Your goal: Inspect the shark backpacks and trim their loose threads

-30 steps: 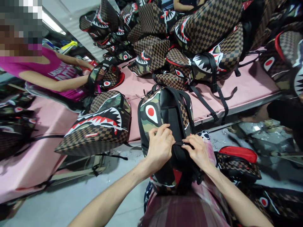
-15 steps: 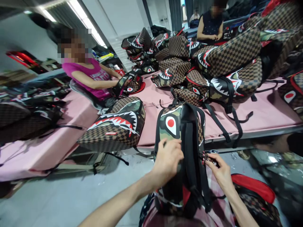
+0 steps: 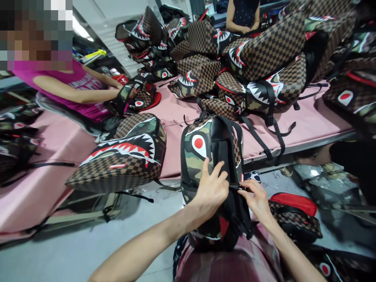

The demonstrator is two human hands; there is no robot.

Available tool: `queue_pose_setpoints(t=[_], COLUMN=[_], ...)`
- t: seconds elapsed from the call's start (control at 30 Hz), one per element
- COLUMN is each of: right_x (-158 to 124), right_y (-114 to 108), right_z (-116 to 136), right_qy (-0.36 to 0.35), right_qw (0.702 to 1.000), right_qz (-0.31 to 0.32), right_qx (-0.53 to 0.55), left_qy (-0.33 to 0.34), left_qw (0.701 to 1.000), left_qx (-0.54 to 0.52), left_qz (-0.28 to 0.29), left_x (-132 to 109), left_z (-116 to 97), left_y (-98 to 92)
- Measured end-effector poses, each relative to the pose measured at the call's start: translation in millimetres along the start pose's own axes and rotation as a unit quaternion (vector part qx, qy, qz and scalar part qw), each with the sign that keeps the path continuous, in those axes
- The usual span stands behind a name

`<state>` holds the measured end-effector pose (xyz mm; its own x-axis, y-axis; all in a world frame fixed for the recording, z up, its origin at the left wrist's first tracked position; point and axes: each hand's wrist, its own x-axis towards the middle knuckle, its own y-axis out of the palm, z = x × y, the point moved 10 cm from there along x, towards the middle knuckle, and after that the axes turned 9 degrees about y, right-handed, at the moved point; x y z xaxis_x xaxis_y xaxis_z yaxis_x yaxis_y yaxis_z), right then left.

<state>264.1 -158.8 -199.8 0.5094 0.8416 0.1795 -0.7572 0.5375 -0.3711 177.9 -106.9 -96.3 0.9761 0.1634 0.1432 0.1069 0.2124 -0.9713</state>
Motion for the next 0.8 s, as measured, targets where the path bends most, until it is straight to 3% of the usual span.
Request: queue_pose_setpoints(t=[0.27, 0.47, 0.63, 0.8], right_x=[10, 17, 17, 16], right_y=[11, 22, 19, 23], right_z=[20, 15, 3, 6], right_qy=[-0.036, -0.023, 0.018, 0.009], right_qw=[0.999, 0.998, 0.997, 0.995], right_qz=[0.005, 0.055, 0.057, 0.07], right_qx=[0.018, 0.038, 0.056, 0.07], left_qy=[-0.029, -0.045, -0.045, -0.046], left_qw=[0.997, 0.996, 0.996, 0.996], left_qx=[-0.067, -0.074, -0.077, -0.075], left_qz=[-0.009, -0.017, -0.027, -0.025], left_x=[-9, -9, -10, -9], left_z=[12, 13, 15, 14], left_y=[7.7, 8.5, 9.9, 10.3])
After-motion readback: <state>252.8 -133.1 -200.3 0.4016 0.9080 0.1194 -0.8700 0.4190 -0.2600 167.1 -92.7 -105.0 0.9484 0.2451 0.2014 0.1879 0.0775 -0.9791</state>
